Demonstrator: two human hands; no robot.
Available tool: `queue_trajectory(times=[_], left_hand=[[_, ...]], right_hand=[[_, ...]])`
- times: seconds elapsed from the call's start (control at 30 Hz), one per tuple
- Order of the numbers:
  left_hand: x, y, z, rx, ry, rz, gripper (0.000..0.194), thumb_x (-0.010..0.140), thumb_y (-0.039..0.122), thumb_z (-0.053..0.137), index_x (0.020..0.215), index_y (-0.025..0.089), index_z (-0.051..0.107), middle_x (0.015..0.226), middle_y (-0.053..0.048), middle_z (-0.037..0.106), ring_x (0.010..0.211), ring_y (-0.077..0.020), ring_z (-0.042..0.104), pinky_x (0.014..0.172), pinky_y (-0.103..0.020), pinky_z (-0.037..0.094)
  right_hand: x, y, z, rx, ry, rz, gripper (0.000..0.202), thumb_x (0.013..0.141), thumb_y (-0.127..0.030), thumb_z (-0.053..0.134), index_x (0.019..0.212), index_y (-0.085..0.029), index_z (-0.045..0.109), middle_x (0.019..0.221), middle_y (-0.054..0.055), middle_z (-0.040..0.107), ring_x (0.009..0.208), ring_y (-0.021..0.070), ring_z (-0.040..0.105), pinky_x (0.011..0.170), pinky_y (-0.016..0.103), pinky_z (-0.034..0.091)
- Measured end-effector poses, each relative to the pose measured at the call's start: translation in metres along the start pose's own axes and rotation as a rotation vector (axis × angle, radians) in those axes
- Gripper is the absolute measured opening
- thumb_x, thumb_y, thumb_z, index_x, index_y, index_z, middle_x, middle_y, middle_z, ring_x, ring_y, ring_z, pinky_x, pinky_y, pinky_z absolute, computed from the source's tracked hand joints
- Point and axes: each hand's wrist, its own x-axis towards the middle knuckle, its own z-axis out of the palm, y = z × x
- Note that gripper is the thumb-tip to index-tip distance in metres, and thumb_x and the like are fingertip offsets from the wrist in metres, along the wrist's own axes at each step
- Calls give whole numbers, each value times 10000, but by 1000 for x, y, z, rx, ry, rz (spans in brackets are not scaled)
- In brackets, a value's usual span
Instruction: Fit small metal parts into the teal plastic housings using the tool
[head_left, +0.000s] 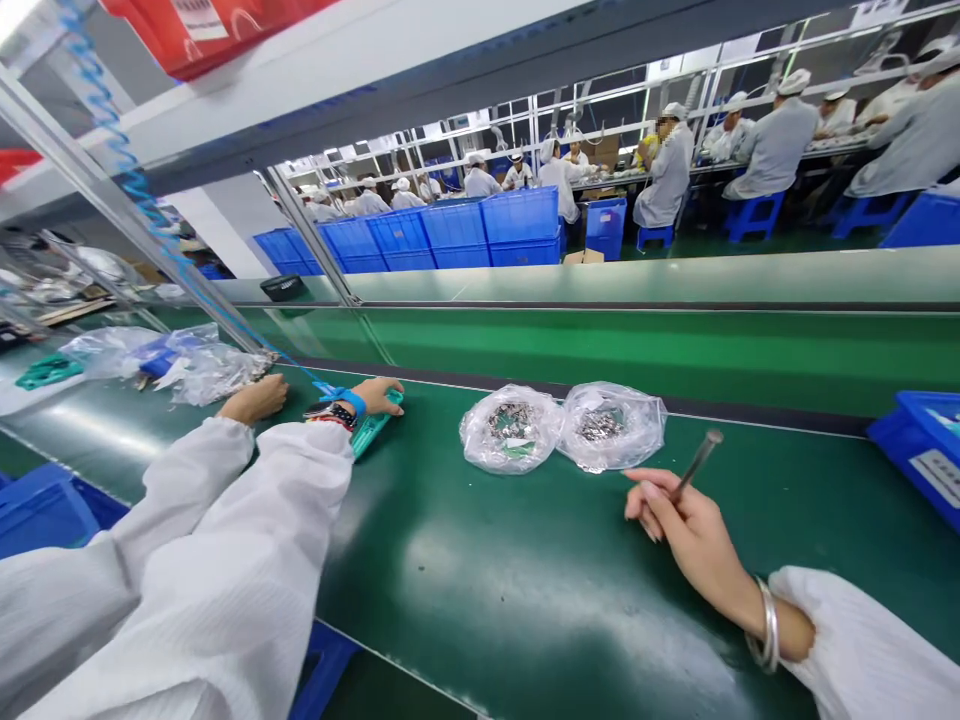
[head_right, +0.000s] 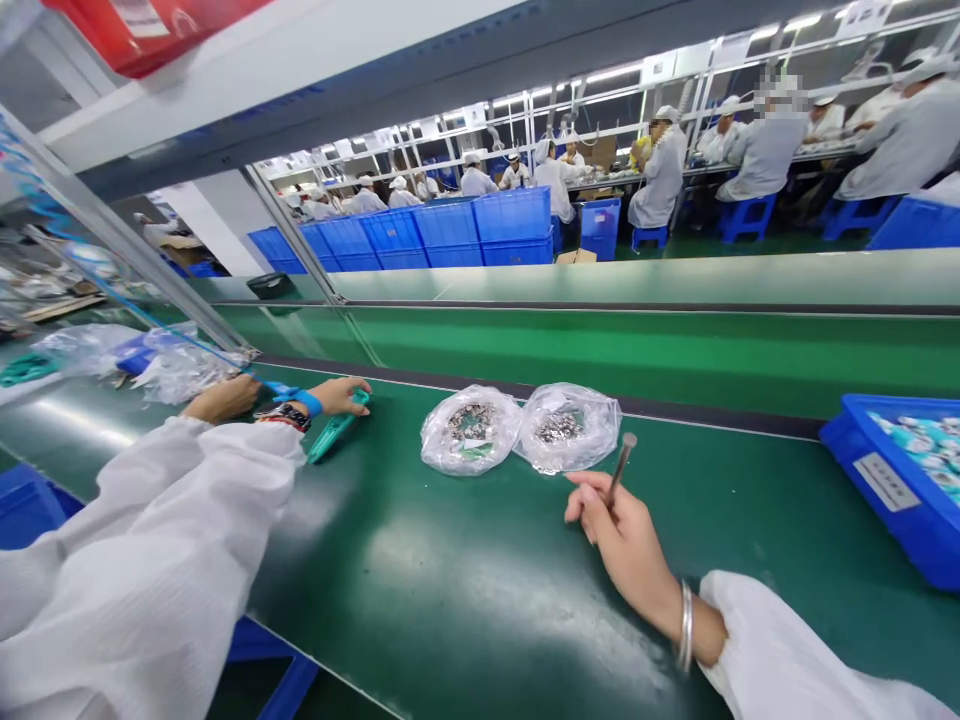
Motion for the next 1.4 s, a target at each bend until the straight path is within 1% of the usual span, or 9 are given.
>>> queue_trajectory(times=[0.13,0.2,0.23,0.37,0.57,0.83,1.1,1.3,1.4], left_hand=[[4,33,30,-6,-151,-40,511,615,512,667,969,158,566,836,-46,598,675,-170,576,486,-213,450],[-9,58,41,-33,-285,50,464,658,522,600,957,168,569,856,-43,591,670,-156,569,481,-205,453],[-17,72,47,-48,-343,100,434,682,523,575,937,171,574,849,-41,593,669,-152,567,480,-200,450],[-42,125,78,-95,-467,305,313,742,454,551,846,162,595,766,-27,606,651,-134,550,517,-190,421],[-46,175,122,-103,-458,459,233,774,380,596,794,150,627,609,9,592,548,-101,509,546,-200,380],[-35,209,136,-213,-404,467,242,847,308,527,918,102,632,723,-46,665,452,-107,535,497,-216,414],[-34,226,150,-184,-350,508,256,862,363,514,814,130,610,592,1,574,442,-93,489,497,-213,371],[-26,238,161,-224,-183,672,166,811,282,580,745,135,622,664,-7,597,642,-119,545,607,-207,412],[-20,243,159,-269,-324,649,248,849,290,541,648,145,547,548,11,546,513,-100,524,522,-196,414]], right_hand=[[56,-40,7,13,-206,85,315,864,-393,500,1010,-130,596,715,36,614,444,81,406,445,249,380],[86,-56,23,-259,-325,77,292,901,-273,401,1050,-121,602,686,21,614,414,78,393,433,237,362],[100,-61,35,-469,-357,21,281,907,-224,386,1032,-122,616,692,25,630,457,89,463,480,235,400],[135,-50,87,-707,-396,-63,164,848,-103,508,828,-136,668,870,82,696,864,174,640,788,275,466],[147,-15,115,-967,-434,-88,140,893,-160,552,998,-117,635,1072,85,654,1019,195,613,914,404,489],[139,-19,111,-1023,-431,-123,239,916,-136,437,1061,-96,622,1135,175,626,1069,263,589,904,366,465],[132,-66,78,-899,-331,-143,131,891,-161,447,910,-107,565,935,89,635,871,178,578,787,289,439],[65,-83,10,-517,-544,53,184,778,-140,545,647,-187,425,590,-44,524,560,84,453,548,221,339],[29,-76,-22,-437,-508,163,158,788,-271,595,686,-178,517,652,-10,614,619,116,557,588,248,417]])
